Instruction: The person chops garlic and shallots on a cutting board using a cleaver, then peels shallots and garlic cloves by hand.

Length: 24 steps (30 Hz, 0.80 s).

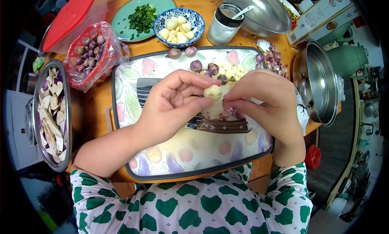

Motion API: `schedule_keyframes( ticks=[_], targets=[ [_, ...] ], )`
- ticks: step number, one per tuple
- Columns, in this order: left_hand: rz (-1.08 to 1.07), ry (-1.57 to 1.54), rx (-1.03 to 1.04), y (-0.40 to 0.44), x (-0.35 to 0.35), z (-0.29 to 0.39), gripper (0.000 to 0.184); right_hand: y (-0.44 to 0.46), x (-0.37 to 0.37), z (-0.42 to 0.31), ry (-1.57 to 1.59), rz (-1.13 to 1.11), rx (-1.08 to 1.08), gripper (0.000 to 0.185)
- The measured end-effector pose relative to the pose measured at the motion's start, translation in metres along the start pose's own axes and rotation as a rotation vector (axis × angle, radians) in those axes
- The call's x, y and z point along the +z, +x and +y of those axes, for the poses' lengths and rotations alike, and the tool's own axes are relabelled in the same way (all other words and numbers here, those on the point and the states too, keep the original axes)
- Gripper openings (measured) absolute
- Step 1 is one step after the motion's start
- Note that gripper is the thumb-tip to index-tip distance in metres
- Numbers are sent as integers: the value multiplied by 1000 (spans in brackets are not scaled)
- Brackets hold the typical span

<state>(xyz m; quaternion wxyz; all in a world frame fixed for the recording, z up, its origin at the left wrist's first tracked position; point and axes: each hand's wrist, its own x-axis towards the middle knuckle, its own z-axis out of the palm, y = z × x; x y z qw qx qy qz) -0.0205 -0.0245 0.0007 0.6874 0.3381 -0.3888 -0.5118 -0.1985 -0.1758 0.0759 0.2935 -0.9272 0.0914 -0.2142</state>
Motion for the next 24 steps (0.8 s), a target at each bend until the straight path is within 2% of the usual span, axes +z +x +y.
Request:
schedule_keyframes(
  ticks=[2,8,14,24],
  targets=[
    [-15,-22,-3,-1,-3,-2,33,1,1,5,46,59,-119,22],
    [-28,-62,16,0,-5,-4,33,1,11,5,33,125,-204,20],
    [-7,-94,70,0,-4,-8,28,2,11,6,36,125,-199,20],
    [5,-57,-36,-4,-2,0,32,1,10,4,145,68,-79,16]
  ],
)
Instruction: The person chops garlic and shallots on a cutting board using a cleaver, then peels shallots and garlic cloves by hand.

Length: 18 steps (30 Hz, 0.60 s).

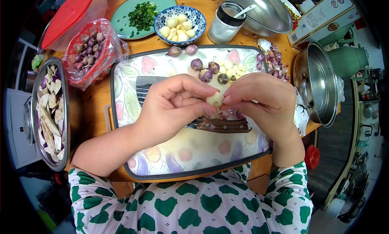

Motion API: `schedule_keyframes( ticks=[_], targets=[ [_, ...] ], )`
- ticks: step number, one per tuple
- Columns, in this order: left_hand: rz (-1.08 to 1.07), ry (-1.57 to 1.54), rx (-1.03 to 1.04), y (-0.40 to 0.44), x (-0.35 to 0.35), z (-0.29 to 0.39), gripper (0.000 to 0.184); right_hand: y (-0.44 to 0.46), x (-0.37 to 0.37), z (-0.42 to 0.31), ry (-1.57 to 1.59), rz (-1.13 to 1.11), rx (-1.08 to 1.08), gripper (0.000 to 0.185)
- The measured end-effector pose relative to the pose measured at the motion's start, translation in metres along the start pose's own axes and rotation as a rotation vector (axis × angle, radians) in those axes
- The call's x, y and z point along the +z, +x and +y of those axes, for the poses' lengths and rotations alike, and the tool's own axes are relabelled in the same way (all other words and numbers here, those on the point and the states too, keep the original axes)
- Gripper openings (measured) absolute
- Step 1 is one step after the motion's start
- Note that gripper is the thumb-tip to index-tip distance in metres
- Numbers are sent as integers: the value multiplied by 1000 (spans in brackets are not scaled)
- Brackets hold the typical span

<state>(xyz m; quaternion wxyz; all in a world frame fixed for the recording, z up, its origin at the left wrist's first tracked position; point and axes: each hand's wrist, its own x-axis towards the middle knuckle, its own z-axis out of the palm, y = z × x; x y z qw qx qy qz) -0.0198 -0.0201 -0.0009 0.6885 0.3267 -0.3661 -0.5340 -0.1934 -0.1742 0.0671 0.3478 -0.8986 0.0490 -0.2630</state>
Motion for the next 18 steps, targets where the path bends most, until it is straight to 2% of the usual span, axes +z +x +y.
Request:
schedule_keyframes(
  ticks=[11,14,18],
  targets=[
    [-13,65,97,2,3,-1,27,2,-2,-4,79,-125,132,19],
    [-1,63,27,1,1,0,31,1,-7,0,57,-147,127,14],
    [4,86,68,4,-2,-1,30,0,-17,4,-35,-182,133,9]
  ],
)
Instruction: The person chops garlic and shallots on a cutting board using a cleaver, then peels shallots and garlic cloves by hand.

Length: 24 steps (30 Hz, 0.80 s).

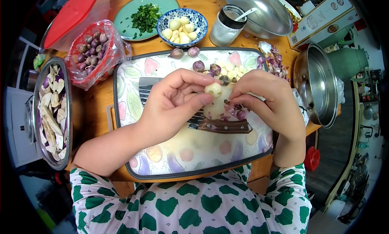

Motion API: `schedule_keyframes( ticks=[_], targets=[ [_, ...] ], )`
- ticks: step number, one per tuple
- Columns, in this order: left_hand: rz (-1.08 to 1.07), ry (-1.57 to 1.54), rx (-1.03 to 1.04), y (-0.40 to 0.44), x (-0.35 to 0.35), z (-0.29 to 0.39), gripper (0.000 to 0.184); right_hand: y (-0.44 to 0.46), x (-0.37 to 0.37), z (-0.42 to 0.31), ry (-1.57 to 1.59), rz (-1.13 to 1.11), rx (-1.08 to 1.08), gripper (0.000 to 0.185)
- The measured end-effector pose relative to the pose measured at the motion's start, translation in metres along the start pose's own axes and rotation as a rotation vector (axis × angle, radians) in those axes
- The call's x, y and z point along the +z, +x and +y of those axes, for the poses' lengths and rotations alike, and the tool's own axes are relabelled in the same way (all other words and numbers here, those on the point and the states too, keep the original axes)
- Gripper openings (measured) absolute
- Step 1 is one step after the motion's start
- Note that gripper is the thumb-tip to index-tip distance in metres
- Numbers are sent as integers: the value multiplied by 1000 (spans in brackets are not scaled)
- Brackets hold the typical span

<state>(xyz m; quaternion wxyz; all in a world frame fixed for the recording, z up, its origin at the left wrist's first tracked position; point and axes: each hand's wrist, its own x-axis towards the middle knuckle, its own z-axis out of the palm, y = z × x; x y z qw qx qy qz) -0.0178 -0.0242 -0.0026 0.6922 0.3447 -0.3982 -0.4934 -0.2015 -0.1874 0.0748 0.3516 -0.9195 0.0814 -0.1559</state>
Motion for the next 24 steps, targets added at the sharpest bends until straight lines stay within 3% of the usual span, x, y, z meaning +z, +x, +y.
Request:
schedule_keyframes(
  ticks=[11,13,17,21,24],
  targets=[
    [5,-7,-5,0,1,3,25,-4,4,-1,-120,-148,195,21],
    [33,-8,-2,0,2,3,24,-3,4,-12,-60,-143,315,15],
    [105,-91,59,3,-5,2,26,-3,4,-11,-175,-138,280,13],
    [314,370,-19,19,-9,42,28,-2,2,-6,-339,-175,259,10],
    [172,831,-96,21,-27,70,20,-2,5,3,-335,-44,19,13]
  ],
)
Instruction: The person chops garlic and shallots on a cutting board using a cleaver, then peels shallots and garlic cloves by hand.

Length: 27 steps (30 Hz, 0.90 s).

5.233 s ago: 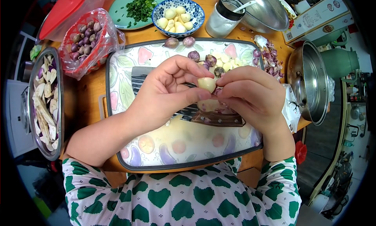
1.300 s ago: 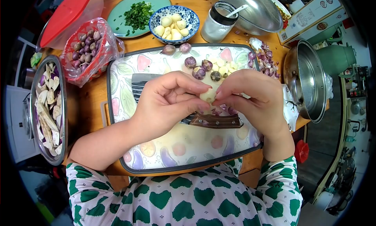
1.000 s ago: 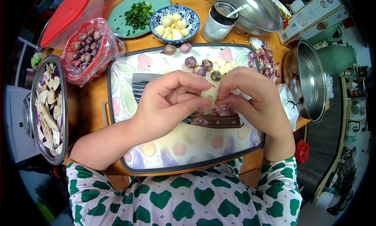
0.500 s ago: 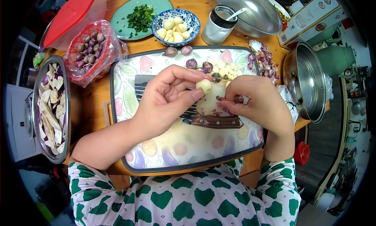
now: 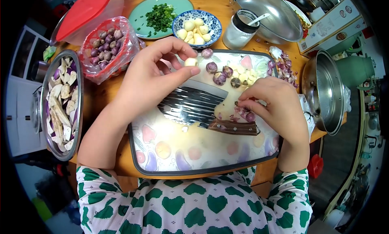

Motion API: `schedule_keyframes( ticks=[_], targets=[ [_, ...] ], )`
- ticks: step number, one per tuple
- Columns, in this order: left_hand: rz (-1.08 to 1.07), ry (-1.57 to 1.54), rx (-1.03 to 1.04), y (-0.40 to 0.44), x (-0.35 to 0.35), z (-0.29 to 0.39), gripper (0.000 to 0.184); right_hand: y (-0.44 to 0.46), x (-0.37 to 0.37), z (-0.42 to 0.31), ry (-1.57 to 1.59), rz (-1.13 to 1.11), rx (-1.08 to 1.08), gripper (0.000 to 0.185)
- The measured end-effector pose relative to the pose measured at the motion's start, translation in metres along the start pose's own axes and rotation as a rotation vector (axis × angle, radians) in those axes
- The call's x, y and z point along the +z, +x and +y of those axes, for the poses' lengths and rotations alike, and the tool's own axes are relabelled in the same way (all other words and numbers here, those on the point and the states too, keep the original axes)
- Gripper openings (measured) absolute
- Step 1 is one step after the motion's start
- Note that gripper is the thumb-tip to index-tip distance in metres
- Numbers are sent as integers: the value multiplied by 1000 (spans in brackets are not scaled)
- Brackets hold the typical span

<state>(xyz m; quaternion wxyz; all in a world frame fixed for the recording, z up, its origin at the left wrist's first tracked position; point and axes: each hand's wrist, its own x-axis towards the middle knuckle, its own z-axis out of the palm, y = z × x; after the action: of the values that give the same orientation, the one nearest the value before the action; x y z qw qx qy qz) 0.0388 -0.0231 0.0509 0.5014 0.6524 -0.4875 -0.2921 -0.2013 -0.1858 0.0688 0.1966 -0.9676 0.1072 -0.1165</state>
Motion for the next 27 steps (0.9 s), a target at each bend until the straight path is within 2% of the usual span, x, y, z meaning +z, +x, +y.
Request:
schedule_keyframes(
  ticks=[4,7,10,11,14,15,18,21,23,26,27],
  targets=[
    [-6,180,-61,4,-7,-8,17,4,4,-2,44,6,124,10],
    [-38,237,-37,6,1,-20,21,9,11,2,61,65,80,12],
    [-3,465,174,3,7,-23,21,21,31,8,72,216,-147,20],
    [25,500,264,3,9,-23,22,23,36,13,80,140,-216,30],
    [-13,424,252,0,15,-10,22,23,46,13,60,104,-232,33],
    [-35,377,263,-2,17,-10,24,22,46,13,-1,124,-250,31],
    [-94,114,101,-7,26,-2,27,24,43,20,53,98,-235,29],
    [-148,6,-1,-10,35,-6,39,27,42,14,46,177,-230,28],
    [-156,-77,-32,-11,39,-8,42,25,36,9,235,193,-143,32],
    [-178,-581,-136,-13,51,-7,39,20,32,0,479,235,-43,34],
    [-258,-769,-180,-13,51,-7,38,19,30,-1,549,252,-14,34]
  ],
)
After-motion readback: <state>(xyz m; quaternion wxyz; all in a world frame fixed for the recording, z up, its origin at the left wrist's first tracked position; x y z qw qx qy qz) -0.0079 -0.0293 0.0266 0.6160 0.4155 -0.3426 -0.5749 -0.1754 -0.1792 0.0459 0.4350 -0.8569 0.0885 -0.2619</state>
